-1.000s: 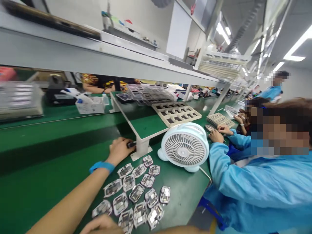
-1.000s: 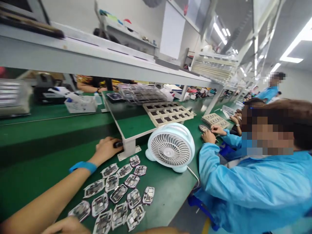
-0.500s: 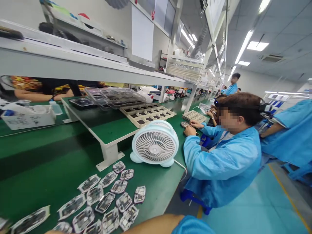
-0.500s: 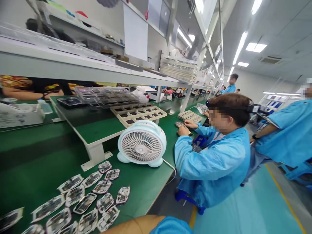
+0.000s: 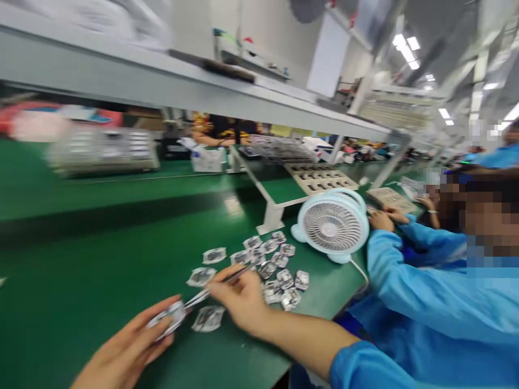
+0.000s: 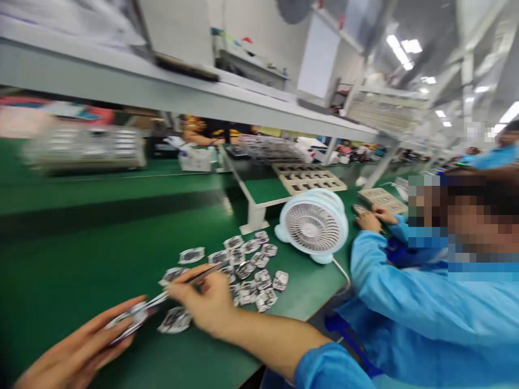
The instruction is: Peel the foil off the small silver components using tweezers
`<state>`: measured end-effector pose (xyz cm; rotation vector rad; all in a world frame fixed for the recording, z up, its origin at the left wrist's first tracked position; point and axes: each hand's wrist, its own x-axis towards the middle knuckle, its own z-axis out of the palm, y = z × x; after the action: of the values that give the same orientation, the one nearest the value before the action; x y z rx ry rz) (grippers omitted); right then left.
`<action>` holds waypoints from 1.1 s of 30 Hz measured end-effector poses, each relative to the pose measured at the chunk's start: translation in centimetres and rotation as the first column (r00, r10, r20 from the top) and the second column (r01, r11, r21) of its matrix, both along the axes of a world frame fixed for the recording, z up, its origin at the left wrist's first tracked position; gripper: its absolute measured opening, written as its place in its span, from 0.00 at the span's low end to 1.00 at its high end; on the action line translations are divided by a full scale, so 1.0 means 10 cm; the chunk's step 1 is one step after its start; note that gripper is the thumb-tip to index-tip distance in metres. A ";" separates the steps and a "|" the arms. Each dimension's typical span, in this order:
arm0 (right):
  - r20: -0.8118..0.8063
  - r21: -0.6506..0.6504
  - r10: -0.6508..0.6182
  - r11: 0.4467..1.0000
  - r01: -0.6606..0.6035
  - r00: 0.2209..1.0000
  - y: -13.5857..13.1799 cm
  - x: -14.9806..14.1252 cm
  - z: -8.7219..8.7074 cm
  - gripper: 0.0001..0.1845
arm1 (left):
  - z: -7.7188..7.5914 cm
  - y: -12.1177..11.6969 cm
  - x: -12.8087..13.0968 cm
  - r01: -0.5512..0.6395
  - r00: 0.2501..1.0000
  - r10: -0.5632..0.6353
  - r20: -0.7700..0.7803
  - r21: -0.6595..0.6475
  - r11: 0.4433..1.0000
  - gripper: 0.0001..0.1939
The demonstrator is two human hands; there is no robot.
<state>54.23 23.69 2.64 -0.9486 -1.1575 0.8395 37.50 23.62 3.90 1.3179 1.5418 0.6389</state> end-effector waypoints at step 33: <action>0.206 -0.025 0.257 0.966 -0.257 0.944 -0.11 -0.02 -0.01 0.02 | 0.00 -0.27 -0.02 -0.023 0.821 0.079 0.565 -0.106 0.994 0.23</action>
<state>54.05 22.62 2.59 -0.9109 -1.4862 0.9633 37.32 20.89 3.94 0.8967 1.0954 0.8895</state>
